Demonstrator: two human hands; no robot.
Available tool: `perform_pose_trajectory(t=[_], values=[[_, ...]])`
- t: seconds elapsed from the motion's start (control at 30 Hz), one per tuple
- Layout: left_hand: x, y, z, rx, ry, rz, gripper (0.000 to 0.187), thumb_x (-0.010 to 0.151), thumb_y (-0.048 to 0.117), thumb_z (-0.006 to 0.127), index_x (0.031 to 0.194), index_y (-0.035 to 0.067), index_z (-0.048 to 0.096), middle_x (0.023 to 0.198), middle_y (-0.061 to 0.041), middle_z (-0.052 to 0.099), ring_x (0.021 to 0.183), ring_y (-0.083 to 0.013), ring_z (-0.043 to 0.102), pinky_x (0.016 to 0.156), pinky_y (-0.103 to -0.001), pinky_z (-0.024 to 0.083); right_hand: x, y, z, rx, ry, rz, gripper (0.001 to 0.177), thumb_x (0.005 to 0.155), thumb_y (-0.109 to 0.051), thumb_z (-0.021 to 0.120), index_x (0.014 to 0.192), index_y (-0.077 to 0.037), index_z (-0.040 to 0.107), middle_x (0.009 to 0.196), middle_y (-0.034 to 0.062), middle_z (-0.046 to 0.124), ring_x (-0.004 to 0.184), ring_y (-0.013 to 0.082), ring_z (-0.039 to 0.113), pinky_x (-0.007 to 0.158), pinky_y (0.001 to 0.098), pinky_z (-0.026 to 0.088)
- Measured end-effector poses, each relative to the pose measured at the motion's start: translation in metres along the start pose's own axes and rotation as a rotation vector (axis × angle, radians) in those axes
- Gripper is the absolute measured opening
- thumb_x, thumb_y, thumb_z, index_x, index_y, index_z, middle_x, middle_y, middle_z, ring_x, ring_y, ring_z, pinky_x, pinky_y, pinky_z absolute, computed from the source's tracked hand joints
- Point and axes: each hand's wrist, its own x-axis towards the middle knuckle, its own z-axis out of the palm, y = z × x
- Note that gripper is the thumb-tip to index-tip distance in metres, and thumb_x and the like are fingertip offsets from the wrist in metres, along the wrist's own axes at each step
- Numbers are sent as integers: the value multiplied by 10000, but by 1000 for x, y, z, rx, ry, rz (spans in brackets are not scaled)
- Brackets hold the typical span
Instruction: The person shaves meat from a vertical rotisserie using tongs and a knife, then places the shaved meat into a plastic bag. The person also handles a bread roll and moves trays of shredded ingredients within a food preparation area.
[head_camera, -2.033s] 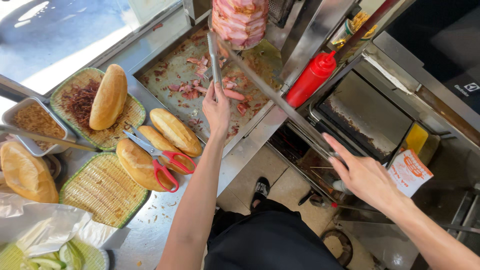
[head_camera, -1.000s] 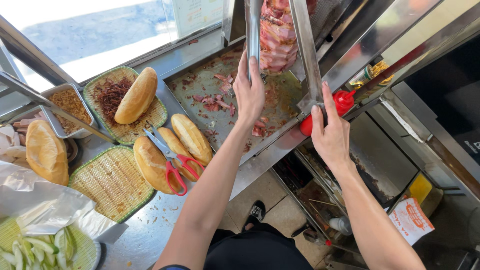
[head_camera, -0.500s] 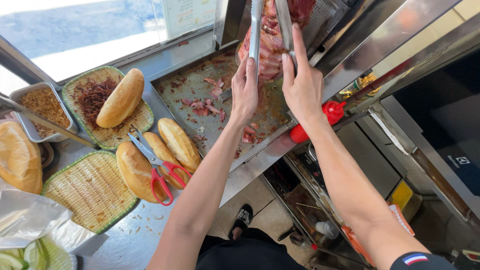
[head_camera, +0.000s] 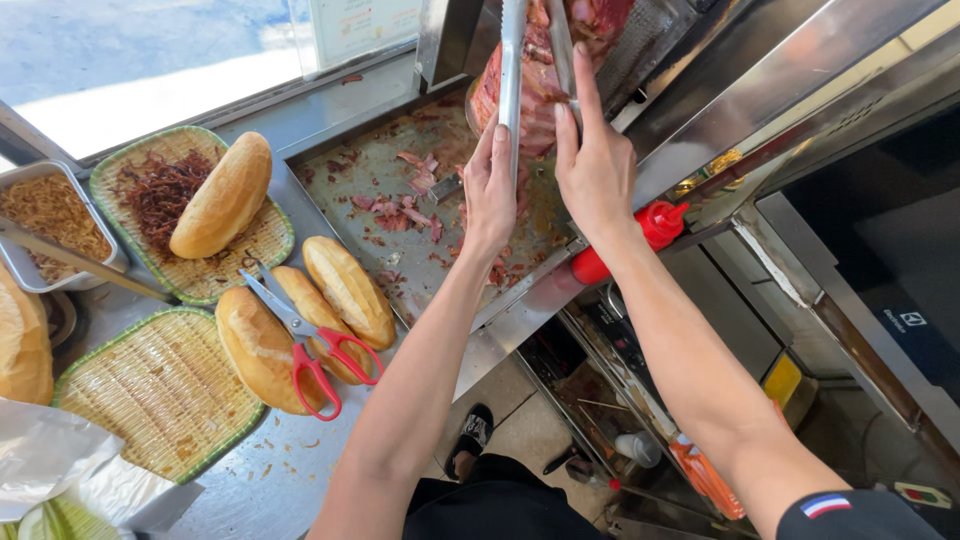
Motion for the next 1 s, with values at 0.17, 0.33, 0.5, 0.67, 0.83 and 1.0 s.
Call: perform_pose_trajectory(t=[0.17, 0.33, 0.5, 0.67, 0.83, 1.0], values=[[4, -2, -6, -5, 35, -198, 539, 1082, 401, 448, 1509, 82, 527, 622, 42, 440, 495, -50, 413, 420, -269, 368, -111, -5, -42, -9, 25, -100, 630, 1112, -187, 544, 1677, -179, 266, 1049, 279, 710, 816, 415, 718, 674, 458, 566], [-4, -6, 1, -14, 47, -237, 534, 1061, 392, 449, 1494, 88, 527, 607, 26, 473, 480, -66, 433, 415, -281, 361, -70, 6, -23, 22, -88, 78, 601, 1092, -194, 578, 1631, -191, 311, 800, 234, 680, 630, 387, 682, 571, 472, 506], [-9, -15, -3, 150, 74, -55, 519, 1126, 380, 455, 1515, 45, 533, 723, 35, 535, 636, -60, 485, 548, -287, 445, -6, -9, -7, 22, -23, -68, 570, 1172, -191, 581, 1663, -236, 294, 786, 210, 672, 686, 404, 665, 618, 489, 473], [-6, -5, -13, 69, 33, -230, 523, 1070, 385, 442, 1464, 64, 562, 627, 23, 485, 528, -82, 461, 465, -302, 399, -105, -14, -43, -35, -14, -70, 632, 1093, -173, 578, 1653, -172, 287, 908, 246, 707, 738, 385, 710, 622, 446, 545], [-14, -13, -1, -44, 43, -313, 542, 1037, 398, 440, 1477, 91, 521, 598, 20, 490, 479, -86, 447, 419, -303, 378, -29, 8, -5, 6, -84, -1, 592, 1124, -191, 590, 1647, -210, 313, 806, 228, 686, 689, 409, 688, 608, 469, 514], [-5, -28, -15, 156, 42, -112, 521, 1174, 417, 443, 1535, 66, 573, 720, 27, 502, 612, -53, 447, 520, -263, 403, -21, -10, -10, 95, -127, 23, 596, 1122, -199, 562, 1648, -229, 283, 813, 250, 681, 714, 419, 700, 597, 482, 496]])
